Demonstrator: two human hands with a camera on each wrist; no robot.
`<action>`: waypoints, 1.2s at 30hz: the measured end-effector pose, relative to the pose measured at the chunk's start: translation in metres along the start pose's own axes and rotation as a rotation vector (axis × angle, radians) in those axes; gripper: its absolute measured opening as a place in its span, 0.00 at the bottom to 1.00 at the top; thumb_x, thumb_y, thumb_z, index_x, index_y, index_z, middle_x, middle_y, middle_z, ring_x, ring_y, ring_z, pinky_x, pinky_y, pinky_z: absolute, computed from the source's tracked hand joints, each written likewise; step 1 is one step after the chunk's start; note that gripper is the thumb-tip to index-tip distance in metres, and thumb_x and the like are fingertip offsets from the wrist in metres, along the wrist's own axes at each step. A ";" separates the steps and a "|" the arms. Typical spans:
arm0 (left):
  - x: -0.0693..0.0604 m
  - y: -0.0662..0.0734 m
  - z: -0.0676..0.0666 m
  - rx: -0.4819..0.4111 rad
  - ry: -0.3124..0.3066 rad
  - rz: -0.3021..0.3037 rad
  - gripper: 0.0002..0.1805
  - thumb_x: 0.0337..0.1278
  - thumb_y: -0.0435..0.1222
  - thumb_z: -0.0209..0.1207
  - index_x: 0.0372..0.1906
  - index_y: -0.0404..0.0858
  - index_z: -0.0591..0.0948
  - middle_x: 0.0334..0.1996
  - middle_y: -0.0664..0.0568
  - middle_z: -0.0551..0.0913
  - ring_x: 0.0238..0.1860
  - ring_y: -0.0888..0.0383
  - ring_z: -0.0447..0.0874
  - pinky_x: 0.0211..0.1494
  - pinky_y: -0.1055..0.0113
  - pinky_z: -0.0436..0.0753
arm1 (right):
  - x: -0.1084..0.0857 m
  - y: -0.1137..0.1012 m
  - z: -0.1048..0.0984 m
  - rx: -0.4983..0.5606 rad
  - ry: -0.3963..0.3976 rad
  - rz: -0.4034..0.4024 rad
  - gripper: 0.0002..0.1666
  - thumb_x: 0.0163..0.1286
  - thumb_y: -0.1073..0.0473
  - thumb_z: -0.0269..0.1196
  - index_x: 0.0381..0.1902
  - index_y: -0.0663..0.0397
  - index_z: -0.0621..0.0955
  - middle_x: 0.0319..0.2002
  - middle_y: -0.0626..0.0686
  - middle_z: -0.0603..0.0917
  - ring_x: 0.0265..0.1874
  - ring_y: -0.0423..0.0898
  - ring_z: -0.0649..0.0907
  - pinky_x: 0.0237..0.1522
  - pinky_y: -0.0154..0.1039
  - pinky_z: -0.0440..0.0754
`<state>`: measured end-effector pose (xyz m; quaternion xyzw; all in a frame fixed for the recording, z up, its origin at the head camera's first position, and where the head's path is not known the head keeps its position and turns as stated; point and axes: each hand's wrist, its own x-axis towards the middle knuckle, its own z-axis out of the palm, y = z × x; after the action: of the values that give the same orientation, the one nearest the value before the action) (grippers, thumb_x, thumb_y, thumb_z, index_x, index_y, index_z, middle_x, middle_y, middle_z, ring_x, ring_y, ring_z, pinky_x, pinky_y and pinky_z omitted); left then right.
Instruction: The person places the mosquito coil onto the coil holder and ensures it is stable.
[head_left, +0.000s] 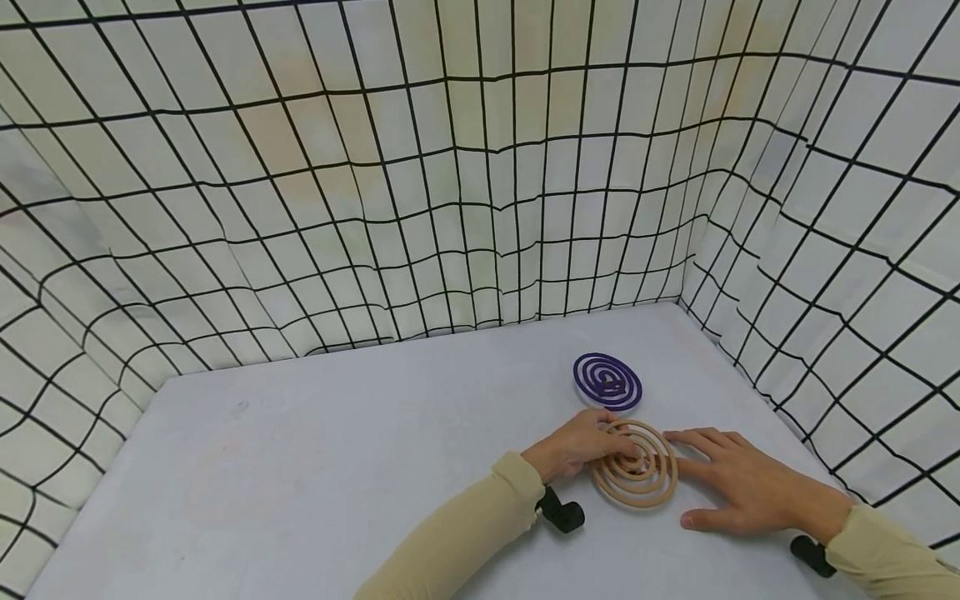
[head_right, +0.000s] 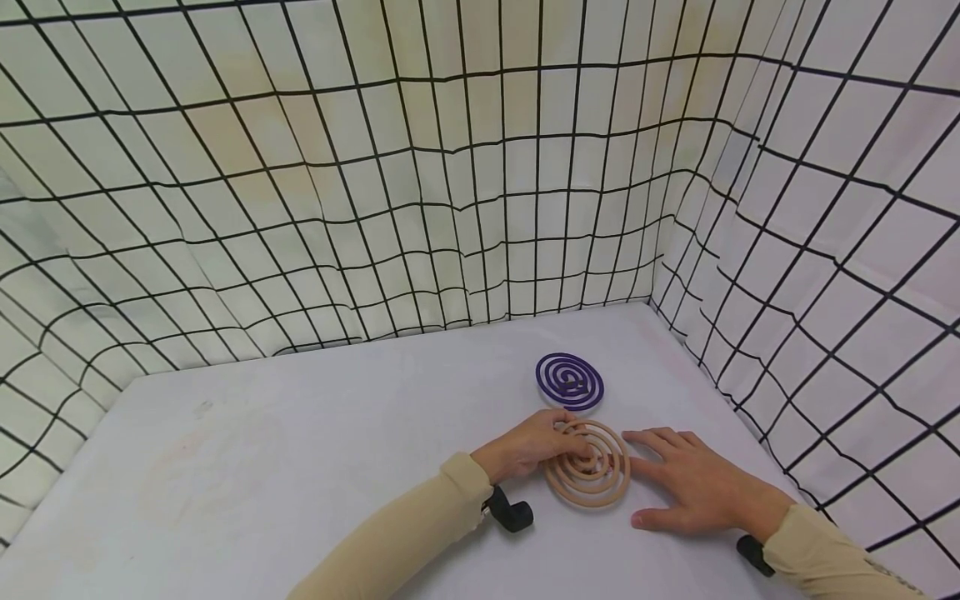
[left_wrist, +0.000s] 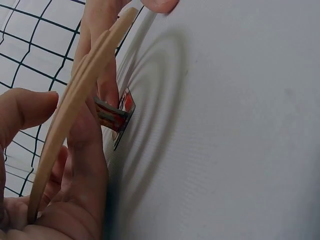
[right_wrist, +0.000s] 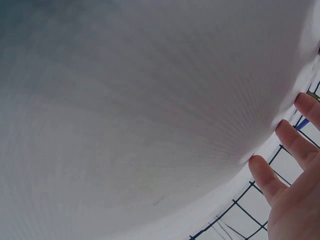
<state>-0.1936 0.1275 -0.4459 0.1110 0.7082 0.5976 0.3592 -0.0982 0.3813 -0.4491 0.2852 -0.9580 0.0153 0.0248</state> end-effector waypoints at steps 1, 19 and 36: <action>0.000 0.000 0.000 -0.002 -0.001 0.001 0.19 0.53 0.32 0.73 0.49 0.40 0.80 0.41 0.52 0.82 0.40 0.61 0.80 0.44 0.71 0.80 | 0.000 0.000 0.000 0.001 0.000 0.000 0.43 0.64 0.18 0.57 0.70 0.28 0.76 0.72 0.47 0.73 0.68 0.53 0.75 0.63 0.61 0.75; 0.000 -0.002 0.005 -0.066 0.014 -0.027 0.17 0.54 0.31 0.71 0.48 0.42 0.81 0.36 0.53 0.83 0.35 0.62 0.80 0.36 0.73 0.79 | -0.001 0.000 0.001 -0.024 0.017 -0.010 0.42 0.64 0.18 0.57 0.71 0.27 0.76 0.72 0.46 0.74 0.68 0.52 0.75 0.62 0.60 0.75; 0.002 0.000 0.004 -0.131 -0.008 -0.080 0.14 0.56 0.29 0.70 0.44 0.41 0.79 0.32 0.53 0.84 0.31 0.62 0.83 0.32 0.74 0.81 | 0.000 0.000 0.001 -0.008 -0.018 0.012 0.44 0.64 0.17 0.55 0.71 0.27 0.75 0.72 0.46 0.73 0.69 0.53 0.74 0.63 0.61 0.75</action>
<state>-0.1923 0.1316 -0.4462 0.0611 0.6700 0.6275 0.3920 -0.0981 0.3819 -0.4502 0.2795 -0.9600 0.0089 0.0172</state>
